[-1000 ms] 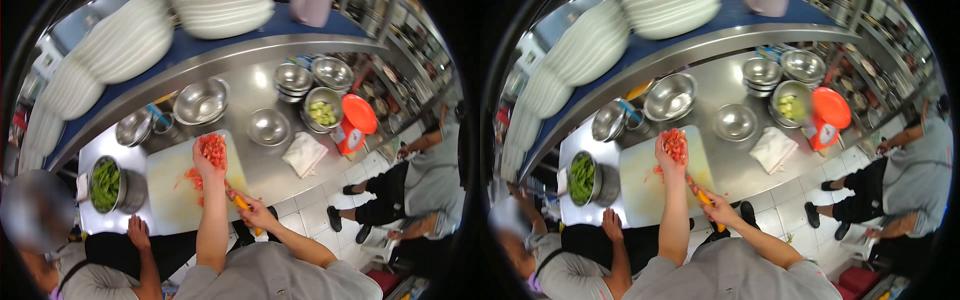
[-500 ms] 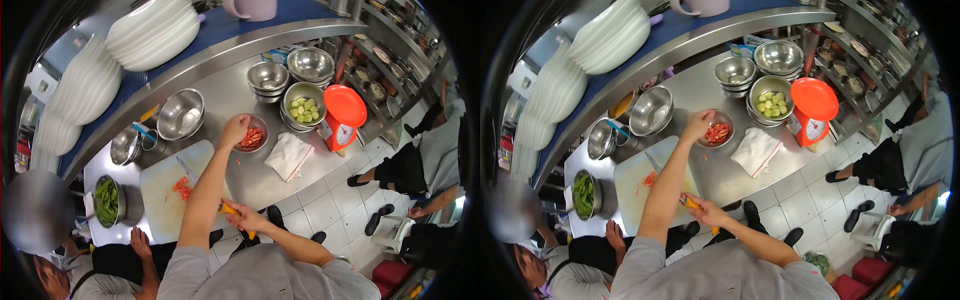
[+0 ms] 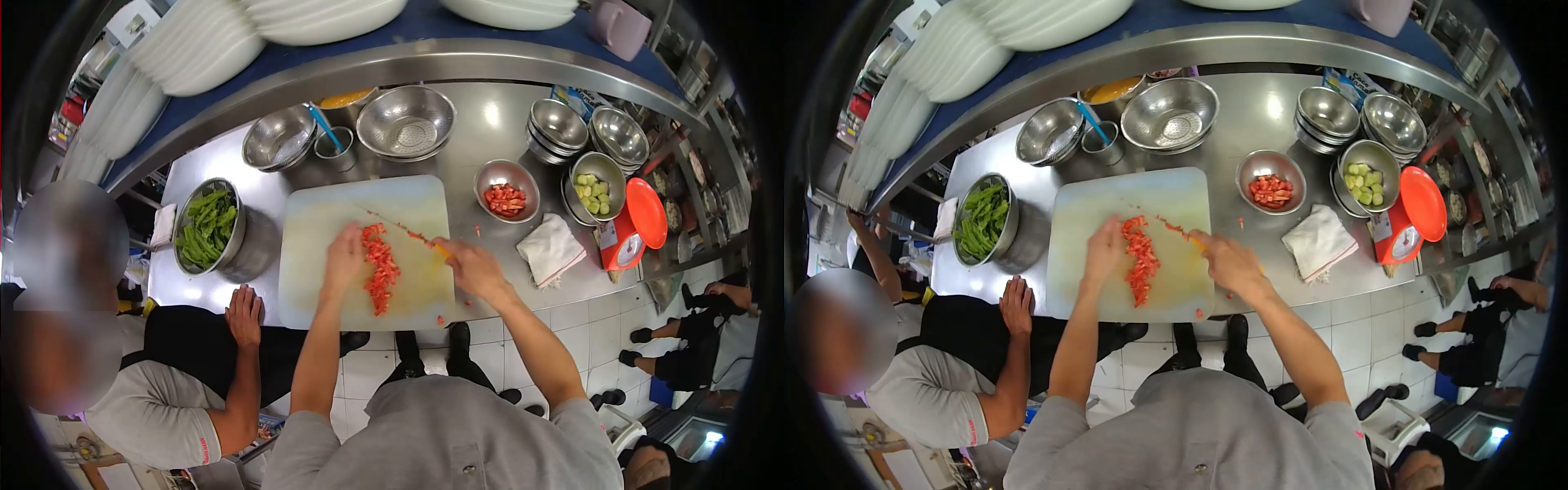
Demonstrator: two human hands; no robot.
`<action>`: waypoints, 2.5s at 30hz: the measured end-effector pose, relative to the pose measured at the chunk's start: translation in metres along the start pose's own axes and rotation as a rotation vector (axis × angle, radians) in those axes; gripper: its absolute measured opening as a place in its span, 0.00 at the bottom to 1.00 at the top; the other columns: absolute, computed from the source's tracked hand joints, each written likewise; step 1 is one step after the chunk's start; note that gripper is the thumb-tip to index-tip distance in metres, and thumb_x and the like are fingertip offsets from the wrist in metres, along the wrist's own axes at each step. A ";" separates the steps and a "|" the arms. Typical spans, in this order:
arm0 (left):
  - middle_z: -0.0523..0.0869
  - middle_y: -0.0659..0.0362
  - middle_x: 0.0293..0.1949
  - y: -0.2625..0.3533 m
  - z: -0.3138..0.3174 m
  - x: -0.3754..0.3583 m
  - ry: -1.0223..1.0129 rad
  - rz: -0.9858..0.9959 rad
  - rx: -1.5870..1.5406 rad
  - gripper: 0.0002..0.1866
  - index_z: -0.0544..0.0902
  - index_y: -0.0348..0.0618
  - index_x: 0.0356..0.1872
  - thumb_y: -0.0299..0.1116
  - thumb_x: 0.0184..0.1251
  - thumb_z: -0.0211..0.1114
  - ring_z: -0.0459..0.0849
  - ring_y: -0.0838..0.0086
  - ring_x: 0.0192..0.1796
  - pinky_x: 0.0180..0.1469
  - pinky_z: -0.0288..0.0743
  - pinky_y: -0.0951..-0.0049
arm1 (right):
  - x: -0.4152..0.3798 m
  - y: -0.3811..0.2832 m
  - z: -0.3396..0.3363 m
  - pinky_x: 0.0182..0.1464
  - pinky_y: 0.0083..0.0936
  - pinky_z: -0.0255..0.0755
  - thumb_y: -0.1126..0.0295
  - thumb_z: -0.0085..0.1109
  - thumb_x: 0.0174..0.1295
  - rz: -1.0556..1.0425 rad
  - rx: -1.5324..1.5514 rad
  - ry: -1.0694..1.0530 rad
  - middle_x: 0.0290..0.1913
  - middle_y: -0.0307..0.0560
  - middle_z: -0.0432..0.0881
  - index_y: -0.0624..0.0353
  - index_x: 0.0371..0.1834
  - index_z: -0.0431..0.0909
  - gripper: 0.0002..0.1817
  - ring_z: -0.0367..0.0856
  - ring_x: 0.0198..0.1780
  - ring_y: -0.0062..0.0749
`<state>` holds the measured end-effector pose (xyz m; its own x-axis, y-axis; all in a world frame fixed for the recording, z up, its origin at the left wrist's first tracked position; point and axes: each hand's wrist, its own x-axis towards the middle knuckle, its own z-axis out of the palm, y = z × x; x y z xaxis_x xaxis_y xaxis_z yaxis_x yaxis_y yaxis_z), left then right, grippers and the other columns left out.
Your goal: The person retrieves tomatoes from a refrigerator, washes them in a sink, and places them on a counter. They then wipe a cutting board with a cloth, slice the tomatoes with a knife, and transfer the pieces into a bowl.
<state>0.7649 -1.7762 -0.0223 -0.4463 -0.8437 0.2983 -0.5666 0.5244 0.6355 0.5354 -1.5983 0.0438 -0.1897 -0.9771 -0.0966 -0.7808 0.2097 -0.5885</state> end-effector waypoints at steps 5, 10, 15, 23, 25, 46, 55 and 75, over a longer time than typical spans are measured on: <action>0.78 0.44 0.59 0.029 -0.021 -0.049 -0.145 0.022 -0.212 0.26 0.74 0.36 0.61 0.43 0.69 0.62 0.75 0.51 0.63 0.64 0.69 0.57 | -0.007 -0.011 -0.008 0.47 0.44 0.77 0.74 0.54 0.63 -0.041 -0.143 -0.058 0.48 0.45 0.82 0.37 0.63 0.73 0.25 0.82 0.49 0.46; 0.66 0.49 0.70 0.048 -0.041 -0.104 -0.207 0.261 0.039 0.44 0.72 0.44 0.66 0.59 0.51 0.73 0.58 0.46 0.74 0.70 0.53 0.39 | -0.058 -0.005 -0.007 0.43 0.38 0.77 0.76 0.58 0.62 -0.075 -0.078 -0.094 0.46 0.43 0.83 0.39 0.64 0.73 0.27 0.84 0.43 0.44; 0.61 0.52 0.71 0.104 0.025 -0.118 -0.172 0.383 0.055 0.46 0.71 0.47 0.64 0.62 0.46 0.73 0.49 0.43 0.75 0.67 0.41 0.26 | -0.085 -0.003 -0.012 0.37 0.24 0.74 0.75 0.55 0.67 0.298 0.657 -0.102 0.39 0.40 0.82 0.50 0.69 0.69 0.25 0.79 0.34 0.25; 0.63 0.49 0.68 0.102 0.014 -0.083 0.028 0.111 0.174 0.39 0.70 0.44 0.61 0.52 0.51 0.74 0.53 0.42 0.72 0.68 0.43 0.30 | -0.100 -0.015 0.009 0.28 0.17 0.70 0.75 0.50 0.70 0.413 1.079 -0.099 0.37 0.39 0.77 0.52 0.74 0.60 0.28 0.72 0.29 0.18; 0.63 0.48 0.68 0.119 0.009 -0.087 0.086 0.080 0.086 0.40 0.68 0.42 0.62 0.51 0.50 0.75 0.53 0.42 0.72 0.68 0.43 0.32 | -0.094 -0.025 0.027 0.28 0.17 0.69 0.75 0.49 0.71 0.357 1.190 -0.104 0.37 0.39 0.77 0.54 0.75 0.57 0.29 0.72 0.29 0.18; 0.60 0.42 0.69 0.055 -0.005 -0.094 0.198 -0.068 -0.004 0.42 0.63 0.37 0.66 0.49 0.57 0.72 0.54 0.43 0.73 0.71 0.48 0.40 | -0.084 -0.024 0.018 0.34 0.28 0.74 0.75 0.53 0.67 0.085 0.551 -0.019 0.41 0.42 0.78 0.48 0.70 0.65 0.27 0.79 0.33 0.31; 0.56 0.38 0.71 0.038 -0.024 -0.082 -0.181 0.081 0.171 0.68 0.53 0.35 0.73 0.58 0.32 0.83 0.54 0.42 0.74 0.73 0.51 0.45 | -0.109 -0.008 0.032 0.38 0.35 0.76 0.76 0.55 0.64 -0.054 0.219 0.020 0.42 0.49 0.79 0.48 0.68 0.68 0.27 0.81 0.40 0.40; 0.84 0.59 0.45 0.028 0.027 -0.054 0.402 -0.634 -1.079 0.18 0.76 0.40 0.58 0.37 0.73 0.57 0.83 0.70 0.45 0.50 0.77 0.67 | -0.099 -0.116 0.115 0.45 0.31 0.72 0.75 0.55 0.65 -0.028 0.558 0.051 0.42 0.56 0.71 0.57 0.75 0.57 0.33 0.74 0.41 0.45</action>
<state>0.7540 -1.7131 -0.0396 0.0330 -0.9813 -0.1897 0.3183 -0.1696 0.9327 0.7128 -1.5304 0.0295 -0.2126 -0.9761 -0.0444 -0.3554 0.1196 -0.9270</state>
